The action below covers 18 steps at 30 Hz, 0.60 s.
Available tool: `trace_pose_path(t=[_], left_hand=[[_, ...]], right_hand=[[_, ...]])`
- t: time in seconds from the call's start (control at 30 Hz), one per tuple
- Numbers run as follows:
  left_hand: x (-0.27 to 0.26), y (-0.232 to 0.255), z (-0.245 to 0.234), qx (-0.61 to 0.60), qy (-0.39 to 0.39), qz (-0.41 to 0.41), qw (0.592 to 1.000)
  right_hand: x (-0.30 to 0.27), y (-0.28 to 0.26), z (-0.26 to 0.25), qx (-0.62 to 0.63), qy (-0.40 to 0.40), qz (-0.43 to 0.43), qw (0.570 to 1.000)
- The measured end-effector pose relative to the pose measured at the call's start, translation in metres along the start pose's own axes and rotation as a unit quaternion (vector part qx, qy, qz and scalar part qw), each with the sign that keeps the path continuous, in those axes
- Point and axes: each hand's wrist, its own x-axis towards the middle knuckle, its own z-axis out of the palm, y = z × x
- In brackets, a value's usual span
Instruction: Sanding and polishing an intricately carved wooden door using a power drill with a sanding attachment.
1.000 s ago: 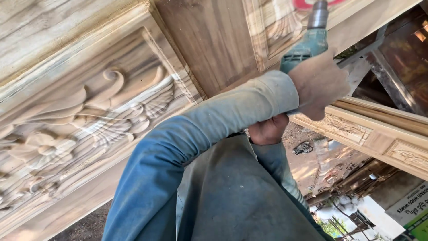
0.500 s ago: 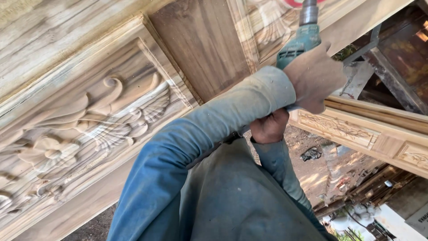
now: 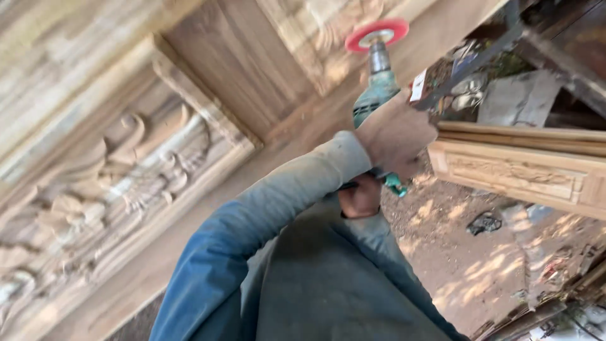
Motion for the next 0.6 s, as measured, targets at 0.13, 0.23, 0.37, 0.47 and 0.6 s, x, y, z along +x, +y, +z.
trace_pose_path(t=[0.13, 0.23, 0.37, 0.47, 0.6], left_hand=[[0.026, 0.003, 0.019, -0.037, 0.131, 0.019, 0.99], [0.056, 0.011, 0.013, -0.035, 0.118, 0.01, 0.992], [0.087, 0.012, 0.026, -0.003, 0.195, 0.051, 0.979], [0.122, -0.008, 0.058, -0.023, 0.194, 0.013, 0.981], [0.135, -0.008, 0.012, 0.062, 0.212, -0.031, 0.975]], right_hand=[[0.016, -0.02, -0.009, -0.007, -0.085, -0.068, 0.994], [0.027, -0.05, -0.013, -0.054, -0.095, -0.136, 0.985], [0.018, -0.09, 0.056, -0.104, -0.155, -0.211, 0.959], [0.08, -0.094, -0.078, -0.216, -0.151, -0.282, 0.922], [0.079, -0.132, 0.013, -0.086, -0.149, -0.192, 0.966]])
